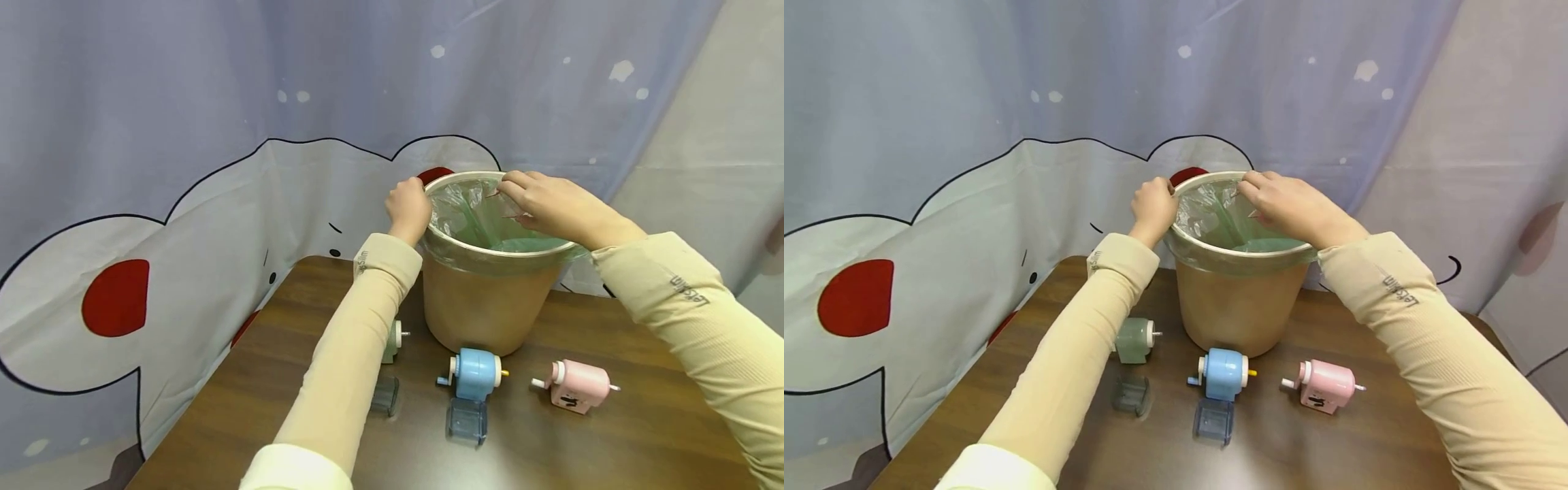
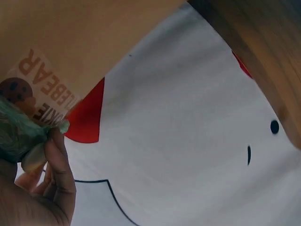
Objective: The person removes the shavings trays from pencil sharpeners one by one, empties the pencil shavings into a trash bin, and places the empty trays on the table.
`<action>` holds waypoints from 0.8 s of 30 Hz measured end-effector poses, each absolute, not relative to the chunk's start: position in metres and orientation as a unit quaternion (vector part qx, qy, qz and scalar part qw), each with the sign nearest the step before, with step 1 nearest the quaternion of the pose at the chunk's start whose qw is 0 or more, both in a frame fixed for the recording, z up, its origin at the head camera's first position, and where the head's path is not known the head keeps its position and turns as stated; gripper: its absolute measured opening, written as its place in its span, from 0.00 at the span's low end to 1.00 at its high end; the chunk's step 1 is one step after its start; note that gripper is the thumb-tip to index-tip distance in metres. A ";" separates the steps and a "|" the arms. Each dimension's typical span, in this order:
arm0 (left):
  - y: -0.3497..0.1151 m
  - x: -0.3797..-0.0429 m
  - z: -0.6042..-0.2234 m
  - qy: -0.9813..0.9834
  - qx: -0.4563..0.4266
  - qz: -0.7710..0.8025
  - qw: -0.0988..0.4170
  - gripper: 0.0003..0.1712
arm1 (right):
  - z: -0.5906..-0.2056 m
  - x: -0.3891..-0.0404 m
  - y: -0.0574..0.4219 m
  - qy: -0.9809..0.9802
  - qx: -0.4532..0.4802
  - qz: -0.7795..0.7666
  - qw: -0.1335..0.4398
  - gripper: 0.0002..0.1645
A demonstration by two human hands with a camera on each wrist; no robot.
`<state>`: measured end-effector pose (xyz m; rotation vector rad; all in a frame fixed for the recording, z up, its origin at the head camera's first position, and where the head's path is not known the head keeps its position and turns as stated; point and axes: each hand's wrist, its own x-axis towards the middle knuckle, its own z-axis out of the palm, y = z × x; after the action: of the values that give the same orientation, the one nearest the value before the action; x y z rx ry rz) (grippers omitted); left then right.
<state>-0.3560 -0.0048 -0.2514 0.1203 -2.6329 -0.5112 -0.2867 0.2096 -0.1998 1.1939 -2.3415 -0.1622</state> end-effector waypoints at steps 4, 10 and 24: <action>-0.015 -0.354 -0.252 -0.934 0.041 -0.262 0.238 0.09 | -0.196 -0.280 0.212 -0.874 0.418 -0.028 0.246 0.29; -0.037 -0.348 -0.262 -0.881 -0.008 -0.420 0.220 0.15 | -0.197 -0.273 0.217 -0.861 0.413 0.004 0.296 0.31; -0.061 -0.298 -0.268 -0.806 -0.146 -0.492 0.295 0.21 | -0.211 -0.245 0.235 -0.821 0.373 0.131 0.413 0.37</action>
<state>-0.2981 -0.0612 -0.2683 -0.3897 -2.1455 -1.3097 -0.2448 0.2352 -0.2112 0.9369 -2.0631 0.3290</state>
